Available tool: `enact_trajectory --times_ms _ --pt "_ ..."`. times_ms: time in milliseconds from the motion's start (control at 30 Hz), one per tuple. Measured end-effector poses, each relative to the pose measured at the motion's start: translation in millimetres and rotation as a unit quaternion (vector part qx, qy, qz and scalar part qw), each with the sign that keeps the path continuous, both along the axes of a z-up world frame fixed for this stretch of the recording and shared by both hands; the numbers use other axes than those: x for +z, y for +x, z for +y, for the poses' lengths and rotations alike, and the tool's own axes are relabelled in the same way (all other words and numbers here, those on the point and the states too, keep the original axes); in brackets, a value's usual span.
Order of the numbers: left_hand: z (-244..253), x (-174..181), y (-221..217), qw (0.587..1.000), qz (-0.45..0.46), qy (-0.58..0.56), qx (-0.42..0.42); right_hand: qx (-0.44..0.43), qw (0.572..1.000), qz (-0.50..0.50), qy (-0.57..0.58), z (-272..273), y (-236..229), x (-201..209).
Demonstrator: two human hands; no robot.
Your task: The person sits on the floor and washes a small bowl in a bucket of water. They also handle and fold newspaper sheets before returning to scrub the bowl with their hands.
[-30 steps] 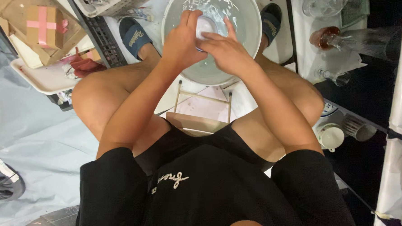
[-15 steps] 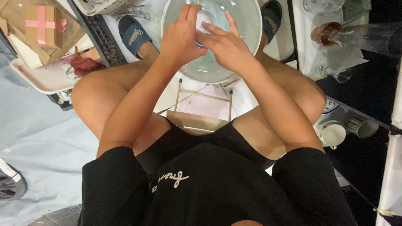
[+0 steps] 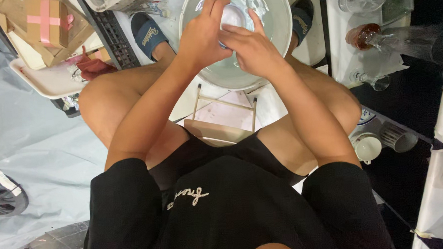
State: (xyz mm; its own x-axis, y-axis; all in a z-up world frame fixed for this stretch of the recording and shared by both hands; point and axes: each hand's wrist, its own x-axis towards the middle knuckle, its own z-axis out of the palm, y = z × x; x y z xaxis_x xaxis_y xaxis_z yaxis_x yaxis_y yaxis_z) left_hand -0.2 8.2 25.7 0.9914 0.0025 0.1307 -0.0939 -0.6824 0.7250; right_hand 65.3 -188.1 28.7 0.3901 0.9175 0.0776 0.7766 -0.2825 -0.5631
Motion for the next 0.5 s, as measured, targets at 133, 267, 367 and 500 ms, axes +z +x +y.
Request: enact_trajectory --times_ms 133,267,367,500 --pt "3.9 -1.0 -0.2 1.000 0.016 0.005 0.000 -0.007 0.999 -0.011 -0.041 1.1 4.8 6.7" --pt "2.1 -1.3 1.7 1.000 -0.004 0.002 0.005 -0.035 0.999 -0.038 -0.005 2.0 4.3 10.8" --pt "-0.1 -1.8 0.2 1.000 -0.007 -0.005 0.001 -0.031 0.999 -0.031 0.015 1.7 2.9 10.0" --pt "0.2 -3.0 -1.4 1.000 -0.004 0.007 0.000 -0.023 0.999 -0.038 -0.005 -0.8 5.5 7.8"
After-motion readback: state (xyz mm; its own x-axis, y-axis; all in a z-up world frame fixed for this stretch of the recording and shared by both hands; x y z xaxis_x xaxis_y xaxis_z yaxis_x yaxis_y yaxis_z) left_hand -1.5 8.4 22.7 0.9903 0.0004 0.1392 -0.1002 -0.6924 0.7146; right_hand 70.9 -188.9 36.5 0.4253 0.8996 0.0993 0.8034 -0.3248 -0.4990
